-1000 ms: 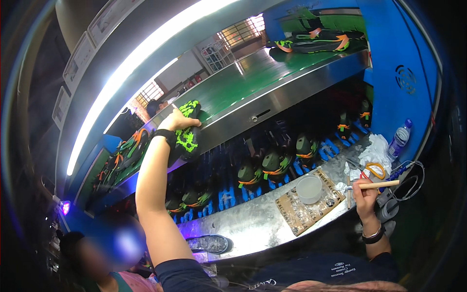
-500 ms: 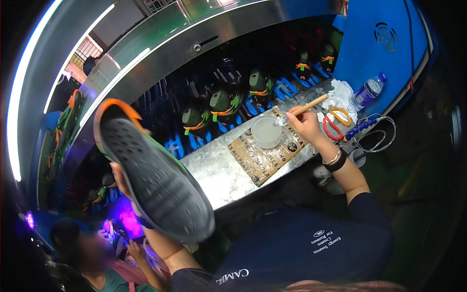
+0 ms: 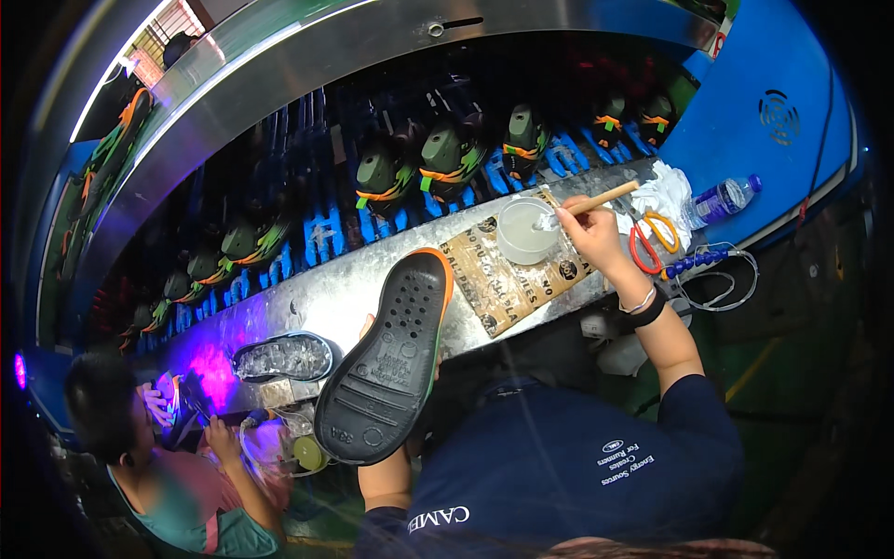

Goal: Applying adhesive to the edges of shoe soles and placing them on a conveyor belt.

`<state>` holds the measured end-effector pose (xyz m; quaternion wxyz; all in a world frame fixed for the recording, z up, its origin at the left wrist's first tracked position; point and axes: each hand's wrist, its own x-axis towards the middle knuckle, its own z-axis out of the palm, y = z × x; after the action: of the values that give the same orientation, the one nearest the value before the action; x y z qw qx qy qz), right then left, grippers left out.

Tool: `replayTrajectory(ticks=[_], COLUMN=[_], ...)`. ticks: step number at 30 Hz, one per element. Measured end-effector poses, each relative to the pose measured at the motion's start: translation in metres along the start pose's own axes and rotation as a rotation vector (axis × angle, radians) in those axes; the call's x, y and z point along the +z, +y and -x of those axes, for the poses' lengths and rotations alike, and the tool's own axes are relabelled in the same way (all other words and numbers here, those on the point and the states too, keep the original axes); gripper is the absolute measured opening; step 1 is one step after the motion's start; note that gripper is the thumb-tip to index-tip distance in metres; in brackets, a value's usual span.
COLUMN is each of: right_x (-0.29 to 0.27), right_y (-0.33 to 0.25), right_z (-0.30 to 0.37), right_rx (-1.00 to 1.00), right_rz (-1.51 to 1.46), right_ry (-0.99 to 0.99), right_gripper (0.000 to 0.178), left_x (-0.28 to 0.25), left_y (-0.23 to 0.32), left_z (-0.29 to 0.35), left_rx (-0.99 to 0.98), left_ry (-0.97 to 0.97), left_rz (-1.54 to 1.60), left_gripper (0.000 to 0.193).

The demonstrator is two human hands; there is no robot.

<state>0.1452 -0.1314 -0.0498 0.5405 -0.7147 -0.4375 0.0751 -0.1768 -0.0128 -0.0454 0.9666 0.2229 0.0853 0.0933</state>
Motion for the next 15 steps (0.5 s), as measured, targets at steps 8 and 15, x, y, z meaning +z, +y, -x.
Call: replayTrajectory(ticks=[8, 15], right_x=[-0.001, -0.001], right_y=[-0.026, -0.032], right_z=[0.011, 0.010], right_rx=[0.001, 0.001], right_rz=[-0.133, -0.055], right_ry=[-0.211, -0.167], right_gripper=[0.010, 0.010], left_x=[0.009, 0.034], left_y=[-0.002, -0.002], left_z=[0.004, -0.013], left_rx=[0.061, 0.036], left_ry=[0.144, 0.191], left_rz=[-0.101, -0.201], left_gripper=[0.063, 0.062])
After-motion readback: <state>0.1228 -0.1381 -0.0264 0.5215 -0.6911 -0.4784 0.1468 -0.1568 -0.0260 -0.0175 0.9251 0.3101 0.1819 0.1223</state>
